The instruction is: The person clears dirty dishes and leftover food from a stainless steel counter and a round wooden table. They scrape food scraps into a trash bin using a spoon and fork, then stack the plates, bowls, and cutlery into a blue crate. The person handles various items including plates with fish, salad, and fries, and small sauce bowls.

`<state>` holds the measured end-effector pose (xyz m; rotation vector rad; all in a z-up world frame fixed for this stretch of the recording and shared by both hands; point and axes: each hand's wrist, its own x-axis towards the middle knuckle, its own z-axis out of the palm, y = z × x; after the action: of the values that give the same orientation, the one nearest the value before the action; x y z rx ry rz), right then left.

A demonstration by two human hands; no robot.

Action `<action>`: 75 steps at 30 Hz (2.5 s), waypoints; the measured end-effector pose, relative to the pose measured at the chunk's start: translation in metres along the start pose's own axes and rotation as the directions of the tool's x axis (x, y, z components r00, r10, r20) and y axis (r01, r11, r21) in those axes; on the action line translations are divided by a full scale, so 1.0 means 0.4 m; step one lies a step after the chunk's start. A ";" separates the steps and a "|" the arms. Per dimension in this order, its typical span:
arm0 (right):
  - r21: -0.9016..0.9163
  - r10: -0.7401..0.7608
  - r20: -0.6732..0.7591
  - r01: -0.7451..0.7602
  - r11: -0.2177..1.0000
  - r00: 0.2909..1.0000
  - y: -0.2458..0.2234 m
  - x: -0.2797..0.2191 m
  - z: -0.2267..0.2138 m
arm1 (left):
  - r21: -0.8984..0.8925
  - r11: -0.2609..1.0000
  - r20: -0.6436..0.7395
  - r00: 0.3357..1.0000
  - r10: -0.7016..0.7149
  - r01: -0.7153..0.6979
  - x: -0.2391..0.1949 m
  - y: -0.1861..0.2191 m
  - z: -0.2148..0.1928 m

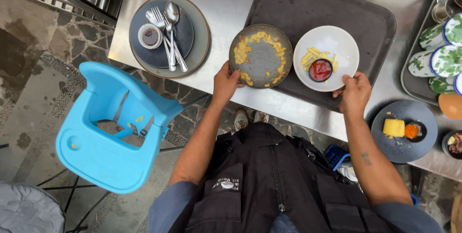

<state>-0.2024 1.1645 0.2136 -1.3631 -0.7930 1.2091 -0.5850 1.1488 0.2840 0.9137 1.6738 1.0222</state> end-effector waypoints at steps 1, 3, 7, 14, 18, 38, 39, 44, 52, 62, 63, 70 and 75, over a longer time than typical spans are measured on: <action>-0.005 0.001 0.015 -0.001 1.000 1.000 -0.013 -0.007 0.011 | -0.039 0.999 0.021 1.000 -0.004 0.005 -0.001 -0.010 -0.002; 0.021 -0.003 0.097 0.001 1.000 0.995 -0.043 -0.011 0.051 | -0.115 0.993 0.034 0.999 -0.005 0.009 0.007 -0.039 -0.003; -0.030 0.032 0.269 -0.025 0.999 0.963 -0.091 -0.029 0.173 | -0.275 0.961 0.031 0.999 -0.025 0.033 0.001 -0.116 -0.006; -0.252 0.042 0.345 0.049 0.966 0.938 -0.104 -0.034 0.304 | -0.449 0.893 -0.160 0.985 -0.058 -0.020 -0.027 -0.220 -0.087; -0.264 0.052 0.371 0.052 0.963 0.927 -0.079 -0.024 0.315 | -0.397 0.889 -0.549 0.835 -0.029 -0.230 -0.032 -0.291 -0.240; -0.155 0.163 0.411 -0.108 0.982 0.897 -0.010 -0.202 0.995 | 0.357 0.927 -0.442 0.895 0.059 0.115 0.375 0.079 -0.720; -0.033 0.232 0.370 -0.237 0.971 0.899 0.003 -0.185 1.037 | 0.387 0.911 -0.442 0.896 0.051 0.139 0.381 0.085 -0.714; -0.039 0.319 0.189 -0.317 0.948 0.929 0.012 -0.150 1.086 | 0.418 0.899 -0.451 0.889 0.078 0.133 0.393 0.072 -0.708; -0.316 0.212 0.092 -0.173 0.933 0.973 -0.014 -0.184 1.086 | 0.034 0.997 -0.474 0.880 -0.043 0.067 0.322 0.088 -0.657; -0.513 0.011 0.194 0.092 0.853 0.981 -0.050 -0.194 1.064 | -0.033 0.997 -0.586 0.810 0.035 -0.066 0.461 0.017 -0.662; -0.494 0.050 0.194 0.054 0.868 0.980 -0.055 -0.206 1.063 | -0.007 0.995 -0.590 0.804 0.076 -0.099 0.475 0.002 -0.673; 0.033 -0.097 0.409 0.092 0.995 0.907 -0.125 -0.265 0.733 | 0.066 0.953 -0.558 0.781 0.281 -0.295 0.320 0.054 -0.687; -0.724 -0.506 0.010 0.355 0.592 0.863 -0.139 -0.161 0.443 | 0.359 0.732 -0.297 0.673 0.677 -0.579 -0.011 0.134 -0.465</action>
<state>-0.3779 1.1648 0.3021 -1.7202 -1.4434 0.3389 -0.7545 1.1242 0.3739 1.6101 1.8907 1.5950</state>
